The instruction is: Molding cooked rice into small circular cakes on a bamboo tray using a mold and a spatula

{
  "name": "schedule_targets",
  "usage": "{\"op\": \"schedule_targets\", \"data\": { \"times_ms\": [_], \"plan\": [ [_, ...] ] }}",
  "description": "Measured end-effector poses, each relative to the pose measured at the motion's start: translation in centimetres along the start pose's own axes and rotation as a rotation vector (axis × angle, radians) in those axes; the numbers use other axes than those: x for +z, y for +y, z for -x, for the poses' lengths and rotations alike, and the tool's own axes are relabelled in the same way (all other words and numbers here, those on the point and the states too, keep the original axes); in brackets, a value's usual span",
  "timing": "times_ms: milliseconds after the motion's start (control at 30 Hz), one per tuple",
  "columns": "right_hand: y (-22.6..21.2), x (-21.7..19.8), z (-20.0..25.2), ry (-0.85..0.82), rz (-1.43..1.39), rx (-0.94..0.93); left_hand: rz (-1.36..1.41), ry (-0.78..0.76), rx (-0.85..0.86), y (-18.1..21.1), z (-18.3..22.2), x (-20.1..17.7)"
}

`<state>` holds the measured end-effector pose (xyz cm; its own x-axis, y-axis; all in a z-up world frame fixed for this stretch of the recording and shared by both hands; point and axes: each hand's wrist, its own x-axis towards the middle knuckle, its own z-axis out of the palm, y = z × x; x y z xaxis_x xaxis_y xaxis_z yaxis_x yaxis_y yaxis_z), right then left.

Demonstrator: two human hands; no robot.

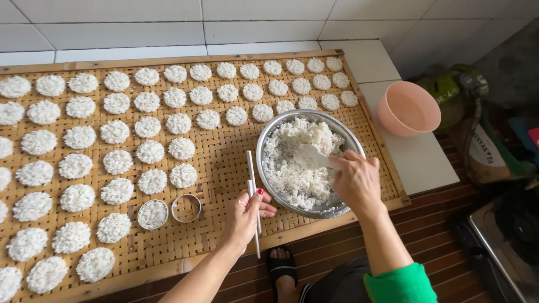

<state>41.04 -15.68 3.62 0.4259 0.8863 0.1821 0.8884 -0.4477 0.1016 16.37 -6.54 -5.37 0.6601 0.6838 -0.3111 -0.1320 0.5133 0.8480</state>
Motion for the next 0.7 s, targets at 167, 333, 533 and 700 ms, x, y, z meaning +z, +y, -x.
{"op": "schedule_targets", "data": {
  "times_ms": [167, 333, 533, 700],
  "plan": [
    [-2.6, -0.4, -0.1, -0.034, -0.19, -0.017, -0.114, 0.086, -0.091, 2.9, 0.8, 2.0],
    [-4.2, -0.6, 0.2, -0.011, -0.301, -0.071, -0.018, 0.104, -0.146, 3.4, 1.1, 2.5],
    [-4.8, -1.4, 1.1, -0.02, -0.379, -0.116, 0.117, 0.102, -0.086, 2.8, 0.7, 2.1],
    [-3.6, -1.7, 1.2, -0.054, -0.628, -0.074, 0.158, 0.078, -0.135, 3.7, 0.9, 2.4]
  ]
}}
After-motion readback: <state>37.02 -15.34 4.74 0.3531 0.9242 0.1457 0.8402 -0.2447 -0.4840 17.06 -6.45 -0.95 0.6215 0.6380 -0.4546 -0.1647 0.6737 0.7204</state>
